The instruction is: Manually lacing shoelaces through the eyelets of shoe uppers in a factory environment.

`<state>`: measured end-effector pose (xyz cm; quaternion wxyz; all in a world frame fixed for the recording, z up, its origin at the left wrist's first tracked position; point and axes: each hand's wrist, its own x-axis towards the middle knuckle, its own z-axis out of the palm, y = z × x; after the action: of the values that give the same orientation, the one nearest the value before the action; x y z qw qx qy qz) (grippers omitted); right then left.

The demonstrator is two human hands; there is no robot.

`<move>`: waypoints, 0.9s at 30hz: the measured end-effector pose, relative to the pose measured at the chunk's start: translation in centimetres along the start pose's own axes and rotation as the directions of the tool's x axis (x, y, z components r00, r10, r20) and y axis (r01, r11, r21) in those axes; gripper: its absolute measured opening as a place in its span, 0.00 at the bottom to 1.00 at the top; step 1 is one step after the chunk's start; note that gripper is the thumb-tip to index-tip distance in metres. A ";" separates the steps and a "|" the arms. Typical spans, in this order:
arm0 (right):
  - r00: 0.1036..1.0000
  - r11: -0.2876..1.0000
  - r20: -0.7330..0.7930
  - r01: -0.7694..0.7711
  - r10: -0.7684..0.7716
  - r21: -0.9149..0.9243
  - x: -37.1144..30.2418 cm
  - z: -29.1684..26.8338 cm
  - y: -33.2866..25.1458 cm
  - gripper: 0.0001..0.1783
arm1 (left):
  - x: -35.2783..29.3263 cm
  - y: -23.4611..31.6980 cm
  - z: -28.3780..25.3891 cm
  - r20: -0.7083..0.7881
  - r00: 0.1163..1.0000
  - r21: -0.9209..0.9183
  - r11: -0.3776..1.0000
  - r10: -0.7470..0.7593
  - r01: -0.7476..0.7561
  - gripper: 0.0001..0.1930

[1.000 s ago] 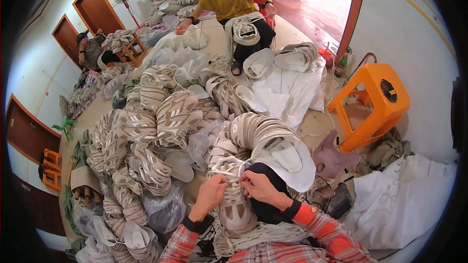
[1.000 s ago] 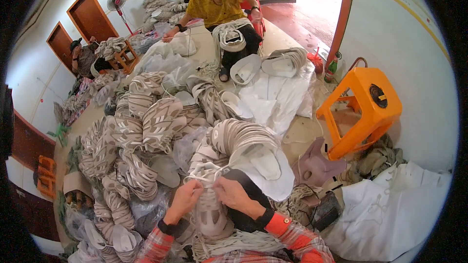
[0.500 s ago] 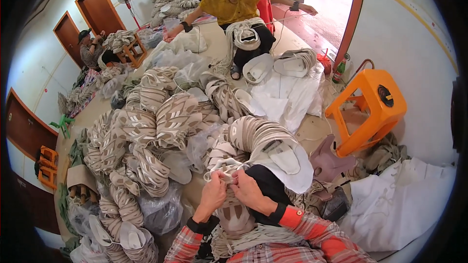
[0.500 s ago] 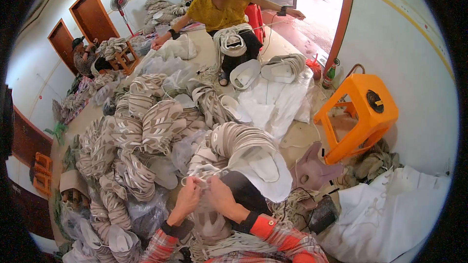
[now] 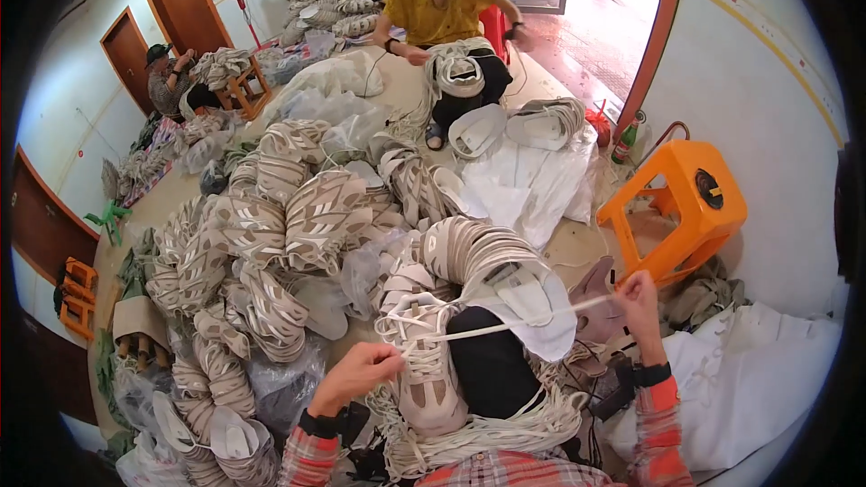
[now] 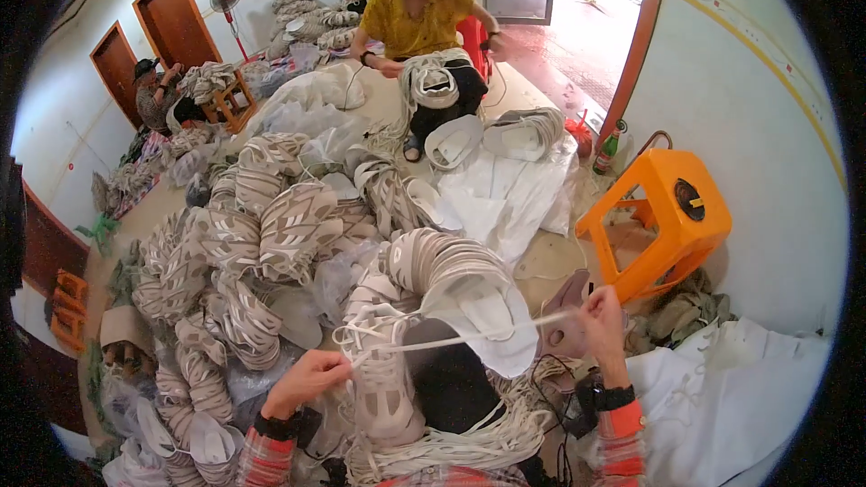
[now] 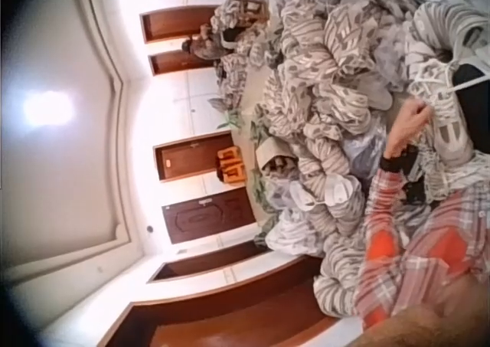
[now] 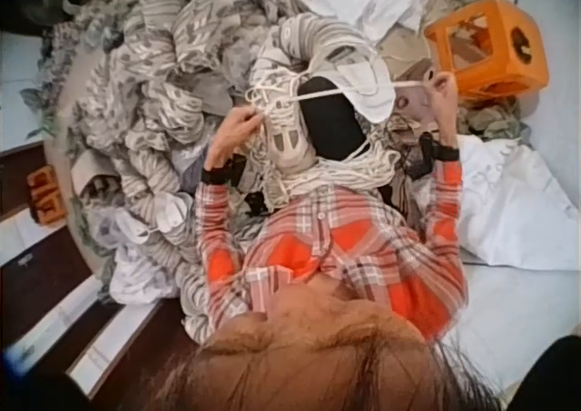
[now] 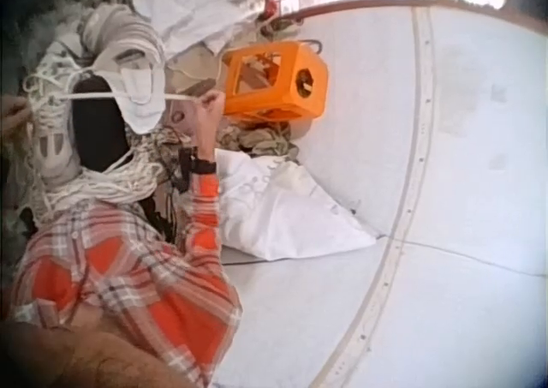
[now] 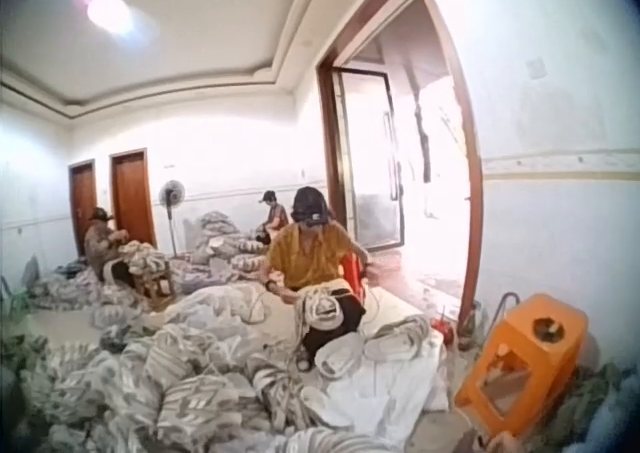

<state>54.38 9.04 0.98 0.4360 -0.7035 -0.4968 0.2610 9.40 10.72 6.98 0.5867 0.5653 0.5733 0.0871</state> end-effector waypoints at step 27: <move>0.999 0.752 0.039 0.015 0.014 -0.659 1.5 -18.0 2.8 0.06 | 5.1 1.5 2.0 -0.219 0.803 0.344 0.814 0.555 -0.469 0.14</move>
<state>70.63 3.72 7.34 0.1497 -0.8063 -0.5661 0.0837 13.48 13.90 4.64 0.3598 0.7543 0.4883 0.2512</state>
